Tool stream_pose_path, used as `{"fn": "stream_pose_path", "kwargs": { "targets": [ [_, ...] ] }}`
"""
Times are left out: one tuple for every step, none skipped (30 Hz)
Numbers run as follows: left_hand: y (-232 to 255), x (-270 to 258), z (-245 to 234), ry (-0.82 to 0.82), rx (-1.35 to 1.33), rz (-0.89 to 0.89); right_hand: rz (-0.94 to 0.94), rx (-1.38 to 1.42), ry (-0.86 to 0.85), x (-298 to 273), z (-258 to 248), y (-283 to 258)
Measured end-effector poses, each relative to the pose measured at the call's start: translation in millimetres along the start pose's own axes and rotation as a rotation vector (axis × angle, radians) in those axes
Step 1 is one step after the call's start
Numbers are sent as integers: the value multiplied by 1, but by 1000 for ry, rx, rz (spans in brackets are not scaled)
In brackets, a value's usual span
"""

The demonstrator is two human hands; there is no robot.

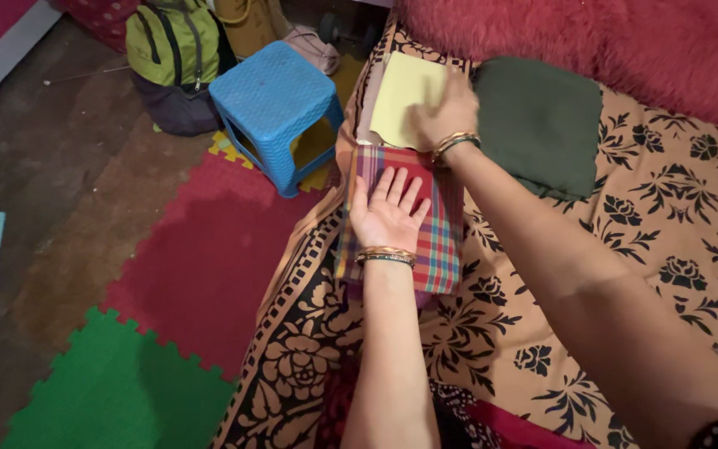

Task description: The person folds several pieces of clothing on a bed, including a yellow garment, a patterned blue and white cloth, and a small blue item, placing them into stacks.

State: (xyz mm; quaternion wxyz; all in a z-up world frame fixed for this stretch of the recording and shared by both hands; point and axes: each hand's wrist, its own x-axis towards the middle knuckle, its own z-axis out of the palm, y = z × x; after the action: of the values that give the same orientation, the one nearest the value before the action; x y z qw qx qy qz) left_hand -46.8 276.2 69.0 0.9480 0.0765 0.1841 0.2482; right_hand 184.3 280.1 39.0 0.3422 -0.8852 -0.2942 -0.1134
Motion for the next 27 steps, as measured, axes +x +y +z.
{"fn": "stream_pose_path", "kwargs": {
  "targets": [
    [0, 0, -1, 0, 0, 2, -44, -78, -167, 0, -5, -16],
    [-1, 1, -1, 1, 0, 4, -87, -157, -333, -2, -10, -27],
    [0, 1, -2, -6, -5, 0, -47, -215, -448, -3, -13, -36],
    [-1, 2, -2, -13, -9, -4, -5, -272, -563, -4, -15, -42],
    [0, 3, -2, -21, -12, -8, 37, -329, -676, -4, -14, -46],
    [2, 5, -3, -15, -1, -6, 24, -321, -681, -2, -12, -49],
    [1, 6, -4, -8, 7, -9, 13, -318, -687, 0, -12, -49],
    [0, 7, -5, -2, 15, -11, 3, -314, -693, 2, -13, -48],
    [-4, 8, -7, -7, 24, -10, 4, -308, -702, 2, -14, -44],
    [-5, 10, -8, -12, 33, -8, 6, -302, -711, 3, -14, -43],
    [-6, 14, -8, -24, 45, -9, 9, -296, -712, 6, -18, -38],
    [-7, 16, -8, -29, 45, -15, -6, -233, -653, 3, -22, -30],
    [-7, 17, -9, -35, 45, -22, -21, -170, -592, -5, -25, -21],
    [-6, 18, -10, -41, 46, -29, -36, -108, -530, -13, -31, -8],
    [-7, 18, -11, -42, 39, -27, -92, -46, -447, -28, -42, 10],
    [-7, 19, -10, -43, 33, -26, -148, 14, -363, -52, -55, 33],
    [-10, 19, -10, -42, 25, -28, -194, 42, -338, -77, -70, 57],
    [-11, 19, -11, -50, 44, -33, -240, 70, -313, -109, -85, 82],
    [-11, 19, -11, -59, 56, -35, -165, 43, -382, -146, -106, 108],
    [-12, 18, -10, -67, 68, -36, -113, -81, -418, -181, -121, 129],
    [-13, 18, -9, -78, 73, -39, -177, 56, -449, -215, -144, 152],
    [-14, 18, -7, -90, 78, -42, -116, 44, -516, -248, -166, 171],
    [-15, 18, -8, -100, 87, -49, -48, 33, -581, -278, -185, 184],
    [-16, 17, -9, -107, 99, -44, -27, -72, -608, -301, -200, 192],
    [-18, 18, -7, -120, 116, -41, -3, -175, -626, -319, -215, 197],
    [-20, 17, -6, -134, 133, -39, 22, -279, -644, -335, -230, 198],
    [-22, 15, -6, -145, 142, -49, 64, -331, -704, -347, -241, 196]
  ]
}}
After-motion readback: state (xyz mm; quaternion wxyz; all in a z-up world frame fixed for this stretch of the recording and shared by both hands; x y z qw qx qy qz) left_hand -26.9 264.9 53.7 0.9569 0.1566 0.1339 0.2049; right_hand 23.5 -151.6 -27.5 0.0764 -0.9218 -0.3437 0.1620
